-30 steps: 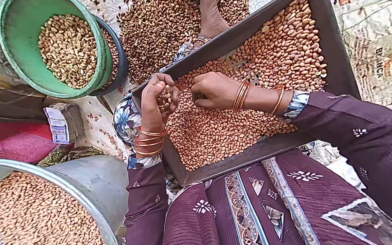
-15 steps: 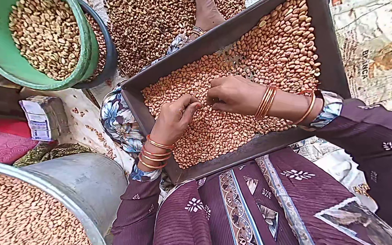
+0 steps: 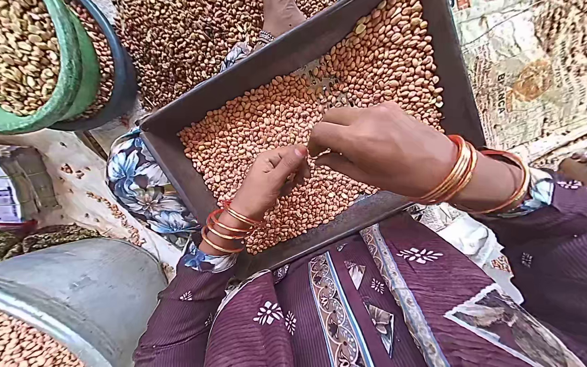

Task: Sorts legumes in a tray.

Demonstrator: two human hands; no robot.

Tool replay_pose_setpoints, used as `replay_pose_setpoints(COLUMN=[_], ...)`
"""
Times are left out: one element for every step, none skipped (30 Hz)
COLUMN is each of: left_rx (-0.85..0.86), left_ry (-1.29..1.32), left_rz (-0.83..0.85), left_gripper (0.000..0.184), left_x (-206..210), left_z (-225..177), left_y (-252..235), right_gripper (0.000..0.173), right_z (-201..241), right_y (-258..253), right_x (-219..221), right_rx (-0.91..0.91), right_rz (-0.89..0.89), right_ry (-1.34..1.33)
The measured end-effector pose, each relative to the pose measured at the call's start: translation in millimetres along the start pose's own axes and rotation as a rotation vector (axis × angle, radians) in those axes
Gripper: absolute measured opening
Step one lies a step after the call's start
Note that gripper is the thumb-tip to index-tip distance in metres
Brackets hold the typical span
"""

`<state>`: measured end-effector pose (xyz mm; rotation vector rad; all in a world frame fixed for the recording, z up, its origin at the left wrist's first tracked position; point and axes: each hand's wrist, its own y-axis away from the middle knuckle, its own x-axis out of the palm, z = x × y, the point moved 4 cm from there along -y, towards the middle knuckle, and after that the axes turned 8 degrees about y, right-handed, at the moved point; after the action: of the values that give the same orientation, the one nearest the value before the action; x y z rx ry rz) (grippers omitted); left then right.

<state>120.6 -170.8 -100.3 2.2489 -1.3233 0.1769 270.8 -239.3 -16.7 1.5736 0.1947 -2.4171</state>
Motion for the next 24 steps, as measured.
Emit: replay_pose_setpoints(left_rx=[0.095,0.196,0.297,0.393,0.476,0.534,0.556,0.564,0.575,0.6,0.637,0.666,0.677,0.676,0.664,0.631,0.578,0.513,0.445,0.384,0.33,0.291,0.274,0.276], left_ry=[-0.119,-0.274,-0.426,-0.576,-0.728,-0.866,-0.99,-1.088,-1.164,-1.22,-1.256,-1.286,-1.296,-1.273,-1.211,-1.1,-0.947,-0.77,-0.592,-0.401,-0.217,-0.075,0.003,0.01], left_rz=[0.044,0.078,0.127,0.186,0.24,0.28,0.313,0.342,0.359,0.36,0.348,0.336,0.324,0.31,0.281,0.237,0.188,0.133,0.081,0.043,0.023,0.015,0.004,-0.013], left_gripper=[0.036,0.032,0.03,0.028,0.027,0.024,0.021,0.02,0.02,0.021,0.021,0.02,0.019,0.018,0.017,0.018,0.02,0.021,0.022,0.022,0.022,0.025,0.028,0.029], left_x=[3,6,11,18,25,31,36,38,40,42,44,45,46,45,43,38,32,24,15,6,-2,-11,-18,-24], left_z=[2,3,5,7,11,17,24,30,35,38,39,40,41,41,38,34,27,19,12,6,3,1,-1,-3], left_y=[1,4,7,10,11,13,14,14,15,16,17,17,18,18,17,16,15,15,16,19,22,26,31,36], right_gripper=[0.01,0.01,0.009,0.01,0.012,0.013,0.016,0.018,0.018,0.017,0.015,0.014,0.015,0.016,0.017,0.017,0.015,0.013,0.013,0.014,0.013,0.012,0.009,0.006], right_z=[-6,-12,-17,-20,-21,-20,-17,-15,-13,-12,-11,-10,-9,-7,-5,-3,-2,-1,-3,-6,-12,-19,-27,-34], right_y=[11,23,35,47,56,62,67,70,72,73,73,73,72,72,71,70,69,69,68,66,64,60,56,51], right_x=[6,16,29,42,53,60,65,68,71,73,75,77,78,79,80,80,81,80,78,75,69,62,54,48], right_rx=[0.037,0.073,0.107,0.128,0.135,0.151,0.17,0.18,0.183,0.189,0.188,0.182,0.177,0.17,0.164,0.158,0.153,0.152,0.155,0.162,0.184,0.217,0.243,0.252], right_rz=[0.105,0.239,0.357,0.434,0.468,0.485,0.475,0.428,0.377,0.346,0.328,0.312,0.301,0.287,0.273,0.265,0.266,0.287,0.31,0.322,0.336,0.333,0.329,0.303], right_ry=[0.018,0.015,-0.004,-0.035,-0.064,-0.087,-0.097,-0.094,-0.085,-0.074,-0.057,-0.044,-0.034,-0.016,0.003,0.027,0.045,0.046,0.028,-0.006,-0.043,-0.069,-0.076,-0.063])
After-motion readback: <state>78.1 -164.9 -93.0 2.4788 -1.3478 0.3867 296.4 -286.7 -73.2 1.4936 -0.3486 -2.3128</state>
